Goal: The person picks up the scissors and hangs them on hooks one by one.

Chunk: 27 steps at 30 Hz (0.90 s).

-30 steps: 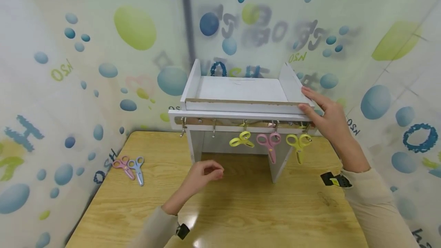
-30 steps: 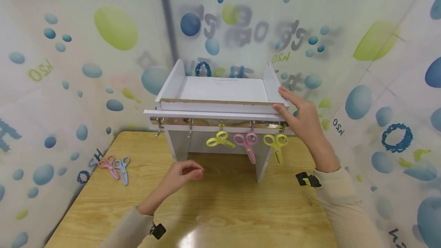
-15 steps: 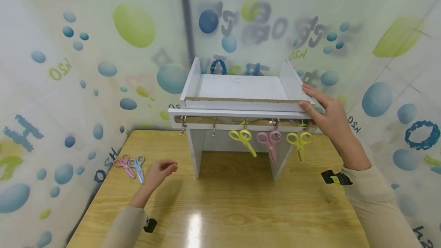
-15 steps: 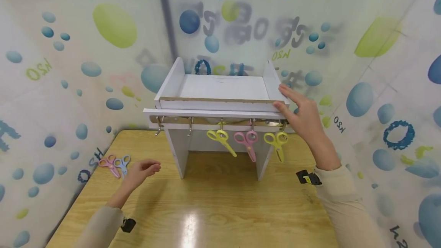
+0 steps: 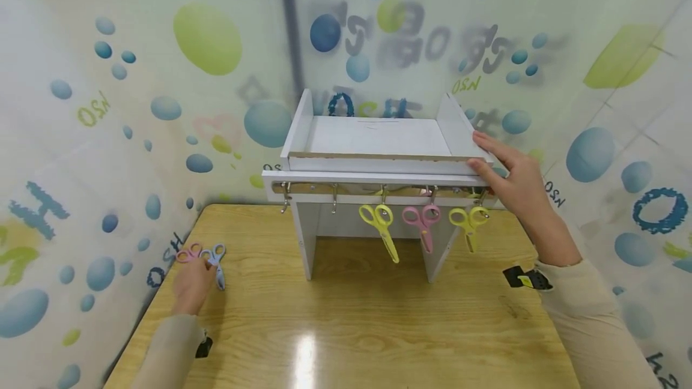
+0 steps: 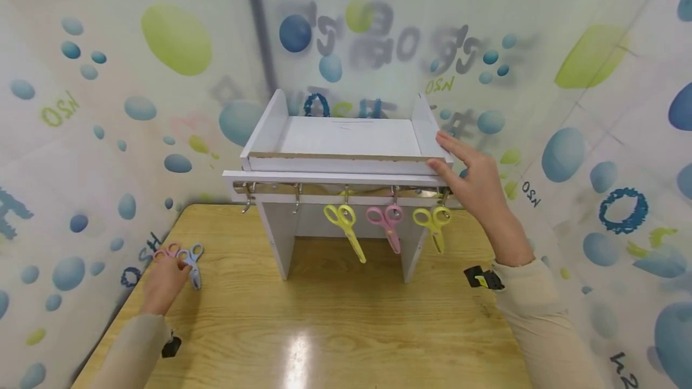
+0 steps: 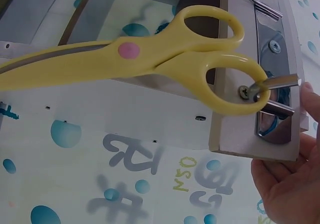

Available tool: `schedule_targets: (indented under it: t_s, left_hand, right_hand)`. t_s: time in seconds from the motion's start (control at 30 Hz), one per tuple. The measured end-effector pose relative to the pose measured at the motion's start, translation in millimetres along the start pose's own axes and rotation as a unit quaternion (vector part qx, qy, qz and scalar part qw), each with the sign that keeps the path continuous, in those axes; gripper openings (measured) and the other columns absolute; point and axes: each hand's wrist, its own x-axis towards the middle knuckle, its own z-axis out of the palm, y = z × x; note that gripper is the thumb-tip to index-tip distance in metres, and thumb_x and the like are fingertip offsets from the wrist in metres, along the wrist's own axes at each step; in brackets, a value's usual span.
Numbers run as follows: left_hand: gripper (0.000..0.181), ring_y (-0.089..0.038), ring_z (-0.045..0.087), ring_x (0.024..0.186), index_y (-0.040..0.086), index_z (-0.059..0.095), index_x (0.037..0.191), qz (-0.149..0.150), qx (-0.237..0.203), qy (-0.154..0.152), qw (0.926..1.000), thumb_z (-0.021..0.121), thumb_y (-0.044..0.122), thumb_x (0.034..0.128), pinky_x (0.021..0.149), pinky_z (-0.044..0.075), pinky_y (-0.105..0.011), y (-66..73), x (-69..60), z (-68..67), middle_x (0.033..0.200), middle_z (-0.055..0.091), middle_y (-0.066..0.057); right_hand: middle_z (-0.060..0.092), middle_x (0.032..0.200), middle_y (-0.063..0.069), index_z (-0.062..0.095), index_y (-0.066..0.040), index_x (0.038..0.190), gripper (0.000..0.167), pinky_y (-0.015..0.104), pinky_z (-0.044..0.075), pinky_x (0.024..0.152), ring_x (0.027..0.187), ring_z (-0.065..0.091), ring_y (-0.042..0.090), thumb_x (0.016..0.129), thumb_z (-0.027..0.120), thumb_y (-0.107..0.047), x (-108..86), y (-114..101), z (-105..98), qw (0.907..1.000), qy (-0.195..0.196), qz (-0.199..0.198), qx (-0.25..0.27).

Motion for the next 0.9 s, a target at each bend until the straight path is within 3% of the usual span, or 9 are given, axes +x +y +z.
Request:
schedule_targets:
  t_s: [0.13,0.23,0.4,0.57,0.77,0.9]
  left_hand:
    - [0.042,-0.025,0.054,0.059,0.007,0.056,0.06,-0.02,0.005,-0.034,0.9992,0.06,0.026,0.0968,0.046,0.041,-0.036,-7.4,1.8,6.7,0.064,0.056,-0.011]
    - [0.05,-0.02,0.049,0.053,0.011,0.048,0.054,-0.037,0.0,-0.053,0.9979,0.064,0.033,0.0947,0.044,0.038,-0.032,-7.3,3.1,12.0,0.059,0.05,-0.005]
    - [0.05,-0.018,0.046,0.052,0.012,0.044,0.055,-0.051,0.019,-0.062,0.9966,0.064,0.037,0.0934,0.044,0.037,-0.028,-2.7,7.5,16.9,0.059,0.049,-0.006]
    - [0.048,-0.021,0.05,0.054,0.009,0.047,0.055,-0.035,0.04,-0.064,0.9965,0.064,0.033,0.0943,0.046,0.041,-0.03,1.3,7.1,17.2,0.062,0.054,-0.011]
    - [0.041,-0.027,0.056,0.063,-0.001,0.058,0.065,-0.017,0.057,-0.07,0.9958,0.064,0.028,0.0932,0.049,0.048,-0.035,8.8,9.0,15.9,0.078,0.06,-0.025]
    - [0.036,-0.024,0.053,0.061,0.001,0.056,0.063,-0.009,0.043,-0.091,0.9949,0.062,0.023,0.091,0.05,0.046,-0.032,13.0,8.6,15.4,0.073,0.058,-0.02]
  right_hand:
    - [0.059,0.142,0.012,0.06,-0.014,0.139,0.048,0.0,0.034,0.103,0.136,0.052,0.019,0.093,0.071,-0.018,0.4,0.7,1.0,1.0,0.005,-0.004,0.005]
    - [0.059,0.142,0.012,0.06,-0.014,0.139,0.048,0.0,0.035,0.103,0.135,0.053,0.021,0.093,0.072,-0.018,0.8,0.8,1.5,0.9999,0.006,-0.006,0.006]
    - [0.059,0.141,0.012,0.06,-0.013,0.139,0.048,0.001,0.035,0.103,0.135,0.053,0.023,0.093,0.072,-0.016,0.9,0.9,1.8,0.9999,0.007,-0.008,0.007]
    - [0.06,0.141,0.012,0.061,-0.012,0.139,0.047,0.0,0.034,0.103,0.135,0.052,0.012,0.093,0.072,-0.016,0.0,2.1,3.2,0.9999,0.009,-0.011,0.007]
    - [0.059,0.142,0.012,0.06,-0.014,0.139,0.047,0.0,0.034,0.103,0.136,0.051,0.013,0.094,0.071,-0.017,-0.6,1.2,2.4,0.9999,0.006,-0.007,0.008]
    - [0.059,0.142,0.011,0.06,-0.014,0.139,0.047,0.0,0.034,0.103,0.136,0.051,0.013,0.094,0.071,-0.017,-0.6,0.9,2.1,0.9999,0.006,-0.008,0.009]
